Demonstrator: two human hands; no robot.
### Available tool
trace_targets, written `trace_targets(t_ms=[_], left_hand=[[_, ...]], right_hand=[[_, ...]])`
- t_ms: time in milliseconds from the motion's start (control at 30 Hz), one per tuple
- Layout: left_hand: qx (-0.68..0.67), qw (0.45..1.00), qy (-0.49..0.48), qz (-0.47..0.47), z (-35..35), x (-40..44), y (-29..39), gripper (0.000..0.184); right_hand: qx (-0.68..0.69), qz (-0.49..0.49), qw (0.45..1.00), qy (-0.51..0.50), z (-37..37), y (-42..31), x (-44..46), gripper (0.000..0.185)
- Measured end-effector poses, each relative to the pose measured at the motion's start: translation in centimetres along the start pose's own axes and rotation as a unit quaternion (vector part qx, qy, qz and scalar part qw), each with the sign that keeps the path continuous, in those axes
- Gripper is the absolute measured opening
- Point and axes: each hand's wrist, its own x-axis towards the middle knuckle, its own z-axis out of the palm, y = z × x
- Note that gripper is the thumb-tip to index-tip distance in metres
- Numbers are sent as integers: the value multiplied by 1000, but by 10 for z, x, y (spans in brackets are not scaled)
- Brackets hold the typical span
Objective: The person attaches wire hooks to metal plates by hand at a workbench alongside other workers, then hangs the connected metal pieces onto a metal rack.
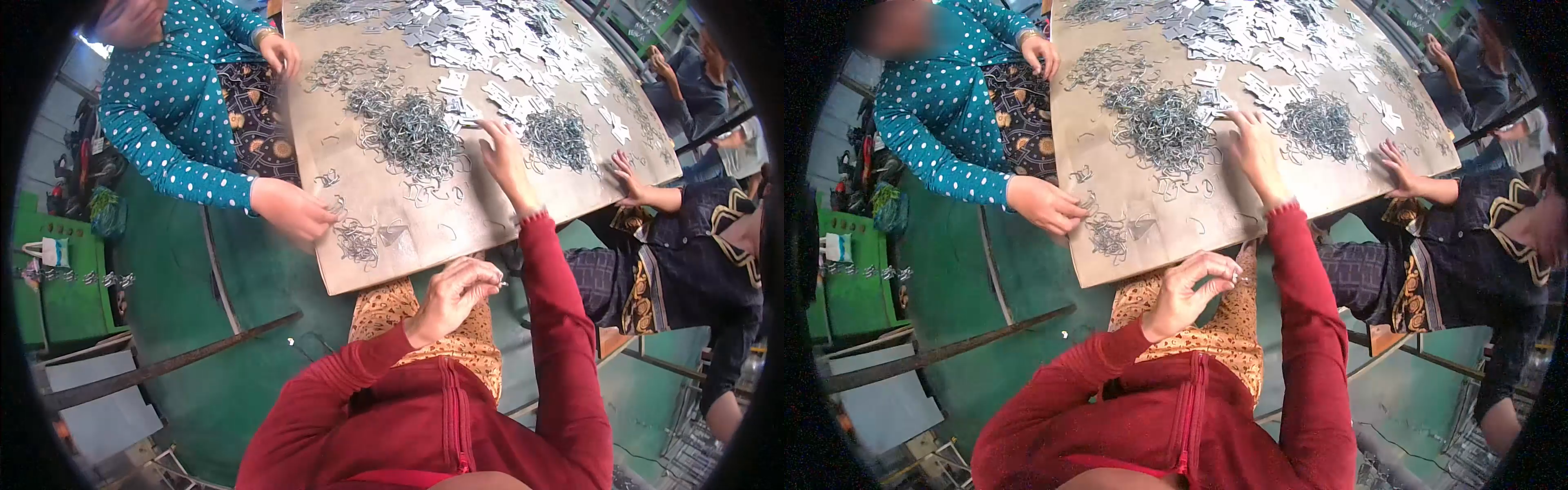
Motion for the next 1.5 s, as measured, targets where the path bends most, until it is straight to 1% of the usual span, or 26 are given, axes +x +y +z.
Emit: trace_targets(t_ms=[67,133,200,267,300,367,400,433,467,500,533,667,700,967,1000,1067,1133,1200,1233,1267,1333,1367,1400,1433,1467,1500], left_hand=[[1,1000,-8,2,0,3,-1,15],[27,999,-18,23,-3,3,-2,15],[9,1000,-5,20,-7,3,-1,17],[-7,1000,4,21,-9,4,1,19],[13,999,2,39,-12,4,-1,20],[5,1000,-7,14,-13,1,-2,17],[-16,1000,-9,-9,-11,-3,-5,17],[-35,999,-3,-26,-10,-5,-7,15],[-53,998,-1,-46,-9,-8,-10,14],[-2,1000,-5,-6,-12,-6,-9,13],[-3,1000,-2,-27,-12,-7,-12,12],[-133,982,-2,-131,-10,-10,-11,12],[-130,985,29,-112,-6,-10,-11,12],[-104,987,11,-121,0,-9,-4,10],[-133,984,12,-114,2,-7,6,9],[-66,992,16,-108,2,-9,-2,8],[24,999,28,-35,2,-9,0,7],[-1,999,34,-28,1,-11,9,7],[12,999,32,-20,-3,-11,16,7],[19,998,-6,-57,-8,-15,6,17],[39,999,14,5,-24,-5,14,33],[-6,1000,15,-22,-41,3,6,43],[38,999,10,-28,-66,20,1,44],[-62,996,20,-61,-90,40,-7,38],[11,998,41,-52,-117,70,3,35],[248,964,64,-70,-139,99,16,28]], right_hand=[[-141,-67,988,-14,22,9,24,40],[-197,-52,975,-88,31,18,35,38],[-166,-51,981,-89,40,34,32,28],[-108,34,991,-72,30,24,26,24],[-70,26,997,2,25,25,18,21],[47,176,983,-6,3,11,-2,21],[101,253,962,-7,-10,1,-14,22],[325,301,896,36,-19,-11,-30,21],[482,342,803,80,-28,-26,-45,17],[521,366,767,76,-45,-47,-57,17],[561,385,729,77,-61,-66,-67,17],[610,396,680,97,-90,-108,-109,18],[621,395,669,101,-92,-113,-116,18],[620,375,668,166,-112,-148,-127,25],[590,399,683,158,-118,-153,-124,28],[535,414,718,163,-125,-161,-122,26],[456,356,803,140,-129,-163,-127,20],[390,334,846,143,-132,-177,-127,15],[395,327,847,143,-134,-181,-127,15],[397,322,847,144,-134,-182,-129,15],[412,310,842,158,-136,-181,-129,15],[417,307,841,159,-140,-181,-128,15],[422,306,838,162,-142,-181,-128,14],[424,313,835,160,-143,-178,-130,14],[422,310,837,157,-143,-176,-130,15],[420,307,840,155,-144,-175,-130,15]])
